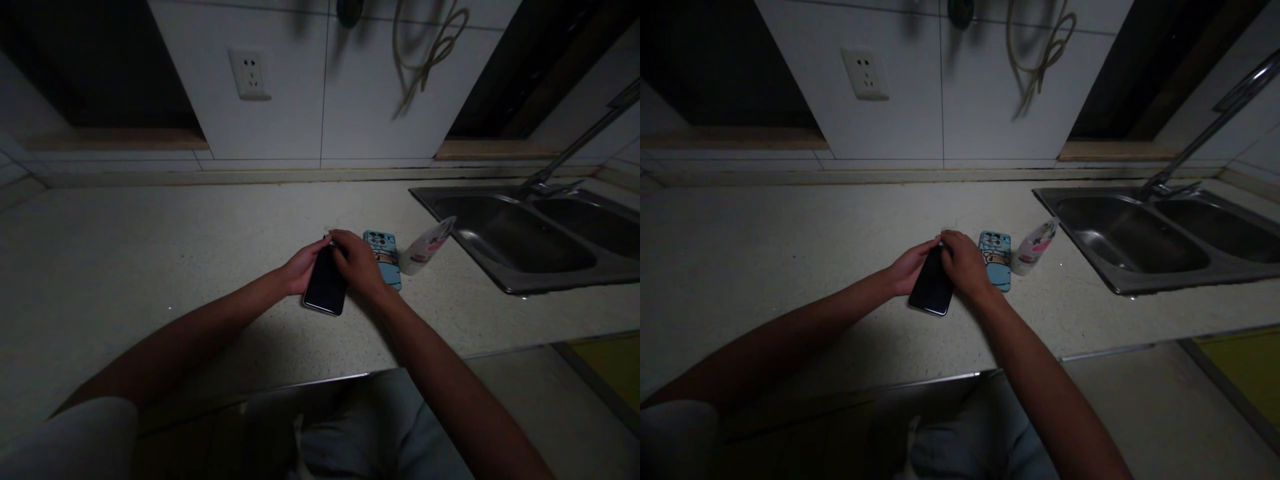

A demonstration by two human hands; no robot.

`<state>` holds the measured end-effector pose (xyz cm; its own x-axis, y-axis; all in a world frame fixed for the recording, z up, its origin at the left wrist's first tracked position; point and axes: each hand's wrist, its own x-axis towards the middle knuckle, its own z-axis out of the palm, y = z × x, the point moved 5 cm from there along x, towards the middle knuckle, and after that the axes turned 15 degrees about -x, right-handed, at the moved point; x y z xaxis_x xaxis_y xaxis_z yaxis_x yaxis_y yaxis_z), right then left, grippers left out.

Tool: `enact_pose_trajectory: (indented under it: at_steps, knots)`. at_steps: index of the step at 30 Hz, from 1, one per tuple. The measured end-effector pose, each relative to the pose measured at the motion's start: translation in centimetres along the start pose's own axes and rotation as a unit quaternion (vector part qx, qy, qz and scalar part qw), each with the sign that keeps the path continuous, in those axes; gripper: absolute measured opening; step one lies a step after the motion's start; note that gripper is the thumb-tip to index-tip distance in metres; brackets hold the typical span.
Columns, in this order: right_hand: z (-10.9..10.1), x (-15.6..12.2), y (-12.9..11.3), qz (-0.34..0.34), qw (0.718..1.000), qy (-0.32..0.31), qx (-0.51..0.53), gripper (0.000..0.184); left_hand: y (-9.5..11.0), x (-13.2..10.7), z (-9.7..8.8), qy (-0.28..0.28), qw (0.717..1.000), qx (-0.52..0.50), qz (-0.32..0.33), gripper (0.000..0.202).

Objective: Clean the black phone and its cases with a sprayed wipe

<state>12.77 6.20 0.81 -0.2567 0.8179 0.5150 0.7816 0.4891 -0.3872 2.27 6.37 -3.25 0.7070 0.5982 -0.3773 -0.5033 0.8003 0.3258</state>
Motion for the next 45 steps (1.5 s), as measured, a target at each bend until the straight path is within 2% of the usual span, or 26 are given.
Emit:
enact_pose_trajectory:
  at_steps: [8, 22, 45]
  knots:
    - [0.03, 0.01, 0.04, -0.001, 1.000, 0.008, -0.006, 0.039, 0.01, 0.16, -0.32, 0.007, 1.000, -0.001, 0.002, 0.043]
    - [-0.07, 0.00, -0.09, -0.004, 1.000, 0.005, -0.013, 0.039, -0.09, -0.11, 0.40, 0.001, 1.000, -0.015, -0.004, 0.042]
    - [0.02, 0.01, -0.01, -0.010, 1.000, -0.004, -0.005, 0.041, 0.06, 0.08, -0.22, 0.013, 1.000, -0.007, 0.006, 0.040]
